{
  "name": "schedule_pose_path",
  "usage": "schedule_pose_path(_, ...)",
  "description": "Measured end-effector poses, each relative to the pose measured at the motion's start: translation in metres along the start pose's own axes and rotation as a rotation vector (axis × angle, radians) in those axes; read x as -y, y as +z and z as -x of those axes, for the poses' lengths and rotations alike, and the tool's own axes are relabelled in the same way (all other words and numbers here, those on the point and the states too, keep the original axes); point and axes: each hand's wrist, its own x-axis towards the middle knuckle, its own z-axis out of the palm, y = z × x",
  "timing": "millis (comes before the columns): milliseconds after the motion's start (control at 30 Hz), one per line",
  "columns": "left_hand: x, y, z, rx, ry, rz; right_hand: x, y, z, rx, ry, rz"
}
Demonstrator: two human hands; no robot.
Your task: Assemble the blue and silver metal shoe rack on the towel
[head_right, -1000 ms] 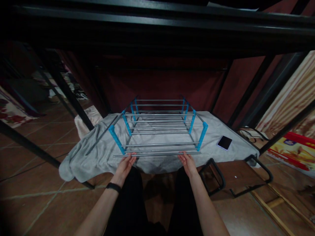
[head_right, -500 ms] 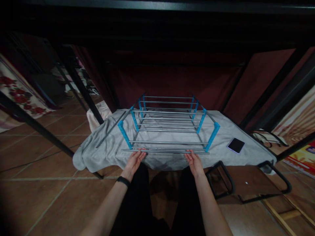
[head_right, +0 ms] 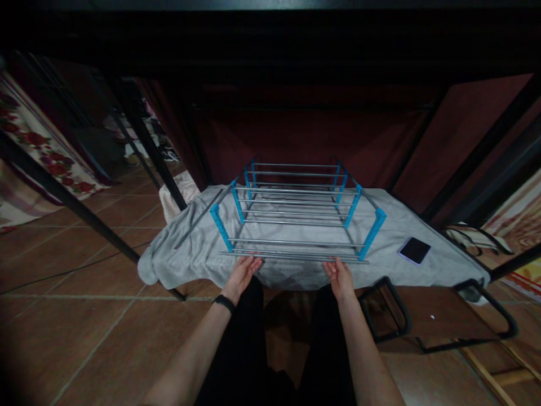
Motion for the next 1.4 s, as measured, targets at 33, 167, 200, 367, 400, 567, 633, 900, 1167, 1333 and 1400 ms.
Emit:
schedule_pose_path(33,0.001,0.0,-0.001,0.001,-0.005,-0.001,0.0,0.0,-0.001,-0.004,0.002,0.001)
schedule_pose_path(167,0.007,0.002,-0.002,0.004,-0.025,-0.004,-0.003,-0.001,-0.003,-0.027,0.013,0.0)
schedule_pose_path(200,0.008,0.002,-0.003,0.004,-0.029,-0.005,-0.004,-0.001,-0.004,-0.033,0.017,0.0)
schedule_pose_path(367,0.016,0.007,-0.005,-0.012,-0.037,-0.001,-0.008,-0.001,-0.011,-0.073,0.04,-0.001)
schedule_pose_path(400,0.017,0.008,-0.006,-0.016,-0.039,0.001,-0.008,-0.001,-0.013,-0.082,0.044,-0.001)
schedule_pose_path(567,0.018,0.011,-0.007,-0.025,-0.057,0.013,-0.011,-0.001,-0.016,-0.103,0.042,-0.007)
schedule_pose_path(633,0.018,0.012,-0.008,-0.03,-0.065,0.019,-0.013,0.001,-0.016,-0.1,0.035,-0.006)
schedule_pose_path(900,0.019,0.016,-0.014,-0.072,-0.11,0.039,-0.019,0.007,-0.016,-0.086,0.037,0.003)
schedule_pose_path(1167,0.016,0.021,-0.022,-0.105,-0.104,0.063,-0.022,0.011,-0.023,-0.088,0.048,-0.026)
schedule_pose_path(1333,0.011,0.021,-0.03,-0.153,-0.094,0.068,-0.027,0.016,-0.026,-0.069,0.061,-0.031)
schedule_pose_path(1400,0.01,0.022,-0.033,-0.181,-0.089,0.064,-0.029,0.018,-0.028,-0.068,0.067,-0.027)
